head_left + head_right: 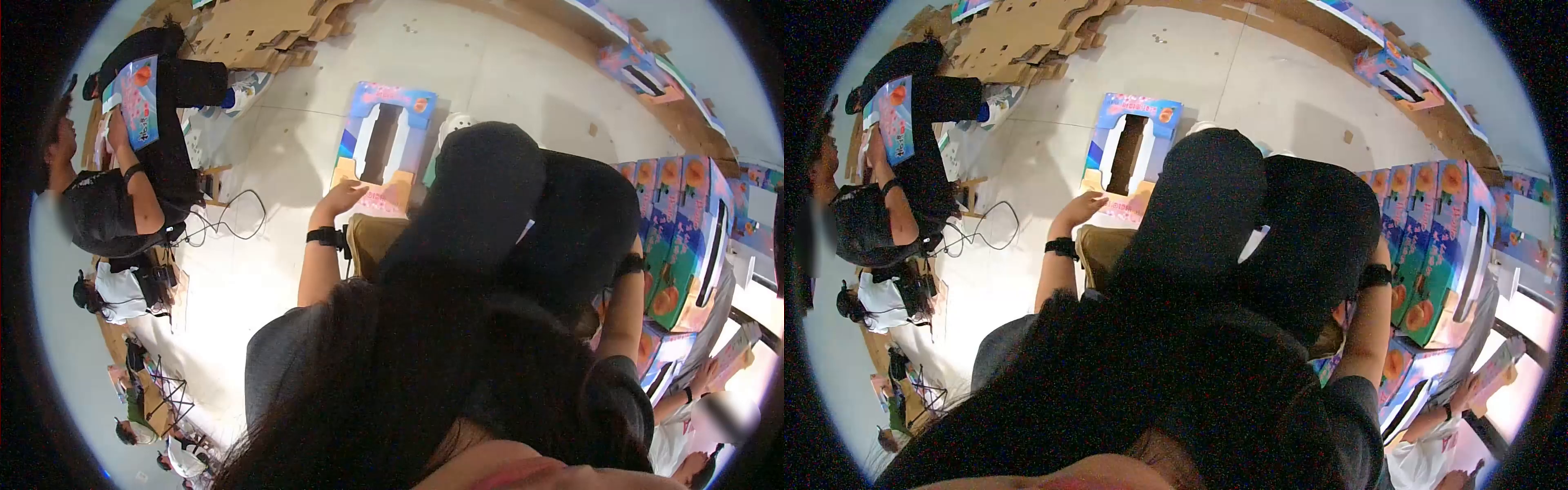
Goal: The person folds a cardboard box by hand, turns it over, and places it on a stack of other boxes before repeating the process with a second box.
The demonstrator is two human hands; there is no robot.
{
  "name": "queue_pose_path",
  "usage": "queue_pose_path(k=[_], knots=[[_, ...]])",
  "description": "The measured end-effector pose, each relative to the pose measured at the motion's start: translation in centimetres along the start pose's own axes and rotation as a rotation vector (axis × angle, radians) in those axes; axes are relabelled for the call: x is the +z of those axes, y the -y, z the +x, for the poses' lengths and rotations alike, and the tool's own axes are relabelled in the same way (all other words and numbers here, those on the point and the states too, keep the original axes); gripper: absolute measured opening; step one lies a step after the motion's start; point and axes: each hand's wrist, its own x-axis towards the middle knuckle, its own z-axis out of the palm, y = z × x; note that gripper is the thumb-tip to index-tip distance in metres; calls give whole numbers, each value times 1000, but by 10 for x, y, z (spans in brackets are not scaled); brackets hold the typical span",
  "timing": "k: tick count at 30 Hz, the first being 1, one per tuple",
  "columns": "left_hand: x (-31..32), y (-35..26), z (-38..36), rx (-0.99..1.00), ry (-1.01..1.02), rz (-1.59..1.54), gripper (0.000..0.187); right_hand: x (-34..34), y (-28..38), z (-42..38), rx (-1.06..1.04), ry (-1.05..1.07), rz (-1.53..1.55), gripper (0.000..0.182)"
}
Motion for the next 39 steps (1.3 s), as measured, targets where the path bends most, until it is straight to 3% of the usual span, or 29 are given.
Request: queue_pose_path(k=[6,9,11,14,17,18,25,30,33,39], knots=[[65,36,69,47,87,-11,56,29,9,-2,-3,175,138,68],[95,45,95,192,55,17,52,42,13,-4,5,242,191,66],[108,49,108,92,84,193,69,51,15,-3,6,282,227,65],[110,-4,82,-35,-18,629,88,57,17,4,2,324,275,63],[128,5,90,34,-125,594,97,64,17,5,4,362,314,61],[126,0,91,4,-37,588,105,70,17,4,7,373,325,61],[129,4,91,14,-90,452,111,87,22,-5,23,473,418,57],[117,7,102,-75,16,280,127,93,25,-5,39,521,469,54],[103,4,102,-141,108,349,127,98,26,-2,42,544,496,53],[88,7,96,-211,134,506,100,104,27,2,46,575,534,49]])
